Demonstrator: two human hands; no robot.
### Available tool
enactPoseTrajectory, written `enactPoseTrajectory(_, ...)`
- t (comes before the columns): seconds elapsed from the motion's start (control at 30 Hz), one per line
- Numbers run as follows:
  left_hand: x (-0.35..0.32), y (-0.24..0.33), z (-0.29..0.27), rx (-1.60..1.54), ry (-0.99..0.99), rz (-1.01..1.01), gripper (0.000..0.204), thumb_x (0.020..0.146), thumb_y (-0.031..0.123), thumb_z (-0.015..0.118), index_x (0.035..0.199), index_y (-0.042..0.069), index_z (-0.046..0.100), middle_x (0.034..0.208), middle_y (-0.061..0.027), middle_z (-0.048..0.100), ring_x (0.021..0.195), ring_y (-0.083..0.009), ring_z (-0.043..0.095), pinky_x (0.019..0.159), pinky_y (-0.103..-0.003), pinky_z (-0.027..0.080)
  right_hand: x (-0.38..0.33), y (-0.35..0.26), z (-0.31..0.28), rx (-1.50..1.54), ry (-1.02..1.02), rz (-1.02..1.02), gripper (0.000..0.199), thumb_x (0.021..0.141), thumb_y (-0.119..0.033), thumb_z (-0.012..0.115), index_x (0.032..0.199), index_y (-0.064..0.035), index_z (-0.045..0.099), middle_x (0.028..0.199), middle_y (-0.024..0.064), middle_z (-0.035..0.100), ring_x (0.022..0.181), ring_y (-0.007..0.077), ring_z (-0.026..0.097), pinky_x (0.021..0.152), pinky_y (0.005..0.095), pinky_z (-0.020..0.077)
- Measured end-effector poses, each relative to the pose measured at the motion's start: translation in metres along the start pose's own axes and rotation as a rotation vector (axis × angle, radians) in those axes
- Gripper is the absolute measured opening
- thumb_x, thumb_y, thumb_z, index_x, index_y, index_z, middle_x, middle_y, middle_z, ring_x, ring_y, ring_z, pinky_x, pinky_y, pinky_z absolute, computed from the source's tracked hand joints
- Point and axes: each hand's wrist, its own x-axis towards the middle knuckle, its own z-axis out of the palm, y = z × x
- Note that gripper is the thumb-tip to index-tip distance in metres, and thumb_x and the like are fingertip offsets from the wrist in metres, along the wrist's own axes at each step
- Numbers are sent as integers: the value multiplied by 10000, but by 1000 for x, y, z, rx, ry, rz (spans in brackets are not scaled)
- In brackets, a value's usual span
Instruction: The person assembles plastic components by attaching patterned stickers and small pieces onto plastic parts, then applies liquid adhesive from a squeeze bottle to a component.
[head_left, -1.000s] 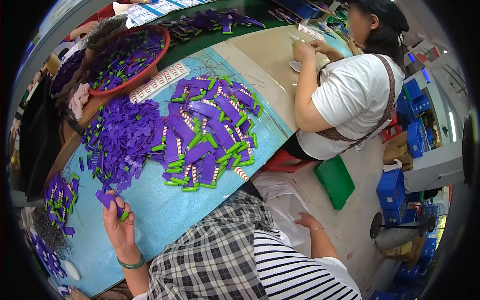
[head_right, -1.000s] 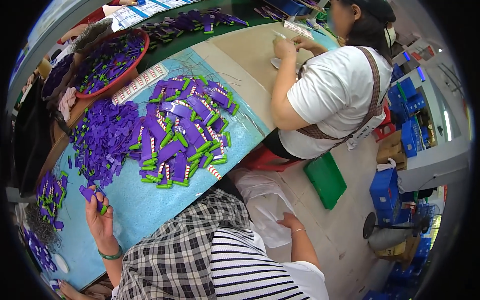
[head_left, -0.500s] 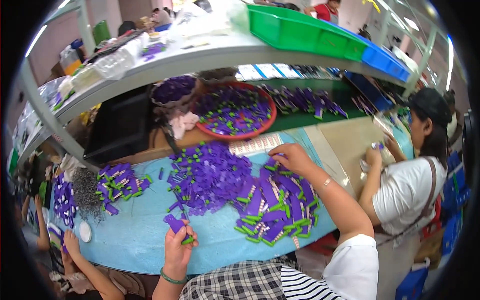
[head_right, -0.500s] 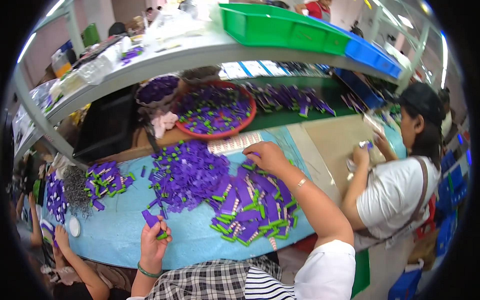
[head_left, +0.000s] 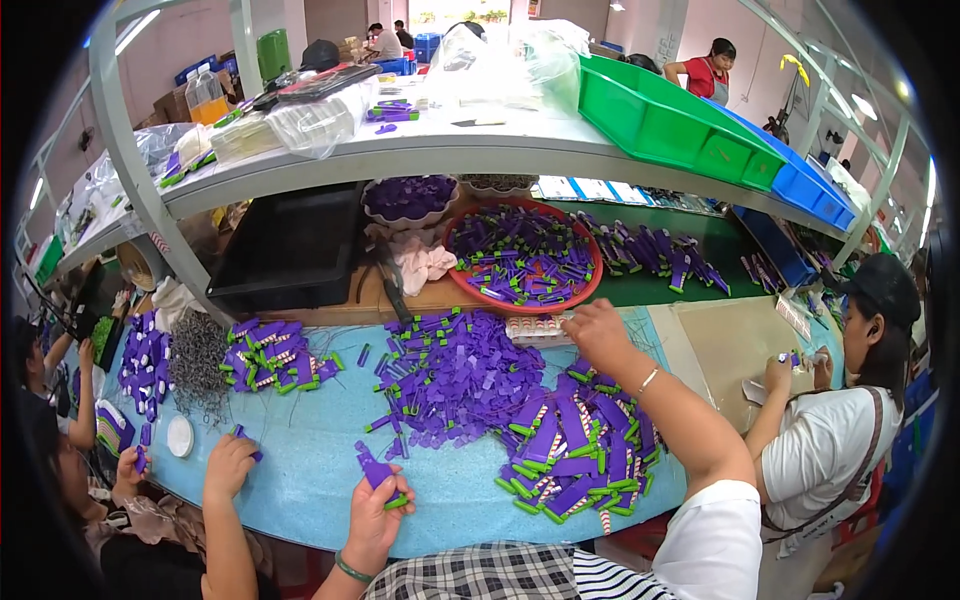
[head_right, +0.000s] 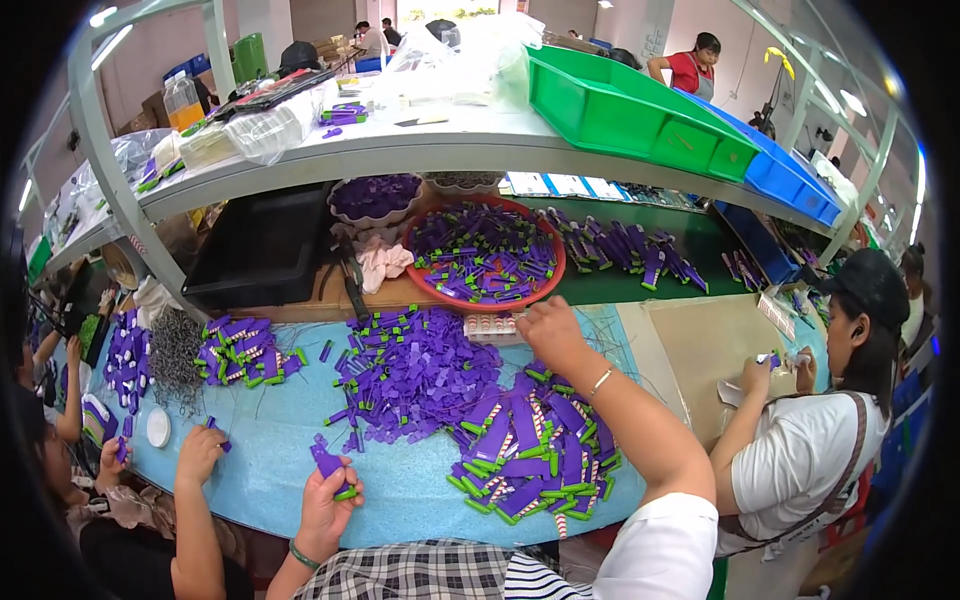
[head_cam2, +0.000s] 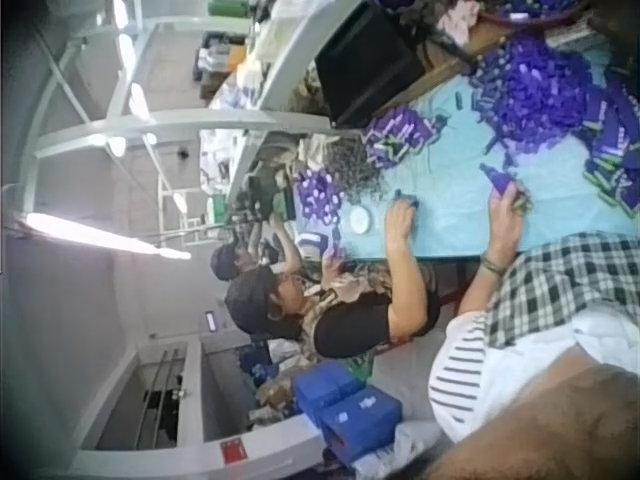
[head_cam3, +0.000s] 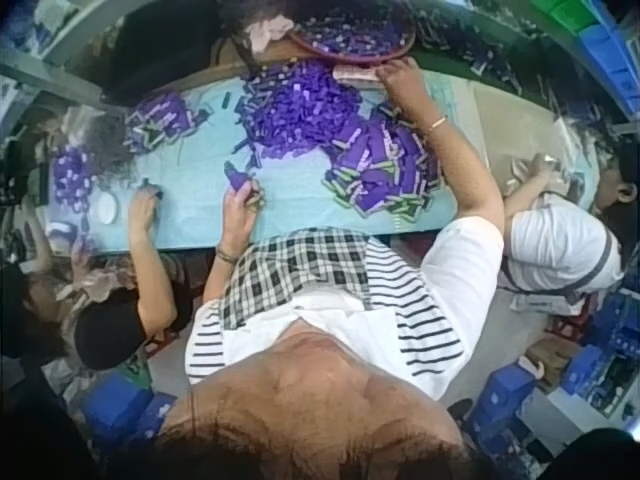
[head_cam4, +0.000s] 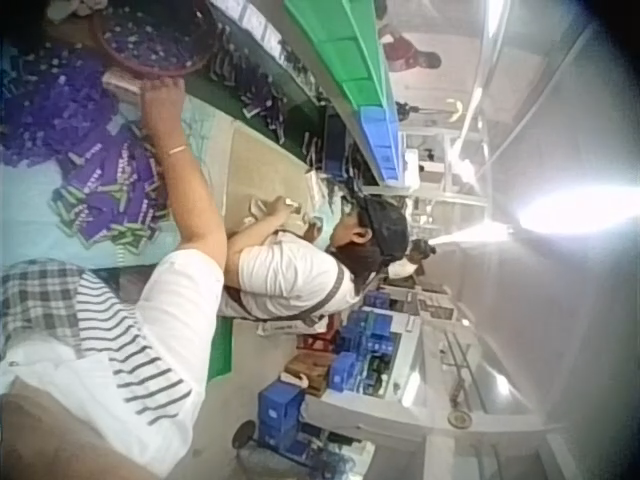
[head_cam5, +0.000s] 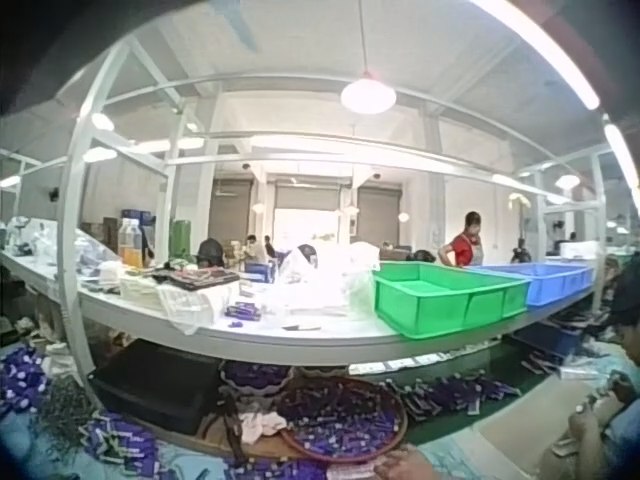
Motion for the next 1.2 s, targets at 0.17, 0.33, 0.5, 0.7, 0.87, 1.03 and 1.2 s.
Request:
enactPoseTrajectory(0.17, 14, -14, 17, -37, -202, -180, 276, 927, 217, 557, 1119, 21, 524, 849, -52, 602, 770, -205, 610, 639, -339, 501, 2, -65, -93, 60, 173, 129, 126, 724, -96, 613, 834, -131, 664, 803, 35, 670, 861, 218, 633, 909, 487, 385)
enactPoseTrajectory(0.33, 24, -21, 31, -191, -249, -299, 286, 919, 296, 567, 1055, 44, 571, 869, -36, 618, 810, -182, 615, 689, -332, 507, -45, -183, -122, 144, 175, -55, 156, 762, -197, 633, 904, -150, 681, 973, -16, 645, 956, 187, 618, 966, 519, 352)
enactPoseTrajectory(0.5, 19, -16, 20, 85, -199, -39, 50, 842, 76, 647, 865, 43, 617, 792, -8, 622, 699, -102, 594, 653, -272, 493, -63, -228, -105, 465, 121, 68, 280, 717, -180, 692, 990, -135, 654, 1032, 5, 632, 1006, 185, 584, 939, 474, 359)
enactPoseTrajectory(0.7, 6, -26, 13, 408, -95, 62, 130, 813, 111, 700, 876, 25, 626, 769, 2, 623, 674, -69, 564, 590, -224, 447, -26, -250, -96, 732, 257, 245, 309, 662, -177, 760, 926, -77, 632, 954, 41, 628, 912, 239, 579, 790, 395, 405)
enactPoseTrajectory(0.87, -11, -17, 8, 319, -134, 70, 52, 847, 59, 648, 861, 14, 628, 802, -10, 619, 699, -64, 553, 605, -205, 440, -13, -268, -82, 858, 77, 211, 258, 682, -147, 753, 899, -66, 640, 816, 45, 617, 762, 227, 582, 680, 365, 435)
enactPoseTrajectory(1.03, -19, -15, -5, 390, -216, 135, 105, 836, 54, 675, 921, 19, 626, 841, -5, 617, 699, -69, 545, 622, -210, 451, -13, -272, -73, 910, 105, 195, 133, 720, -165, 726, 809, -96, 655, 686, 24, 570, 632, 203, 559, 565, 329, 451)
enactPoseTrajectory(1.2, -17, -15, -3, 540, -194, 253, 82, 819, -12, 663, 887, 5, 620, 860, -17, 591, 762, -84, 546, 690, -231, 459, -14, -268, -75, 959, 5, 212, 126, 723, -190, 730, 782, -100, 664, 668, 32, 607, 626, 207, 592, 543, 337, 470)
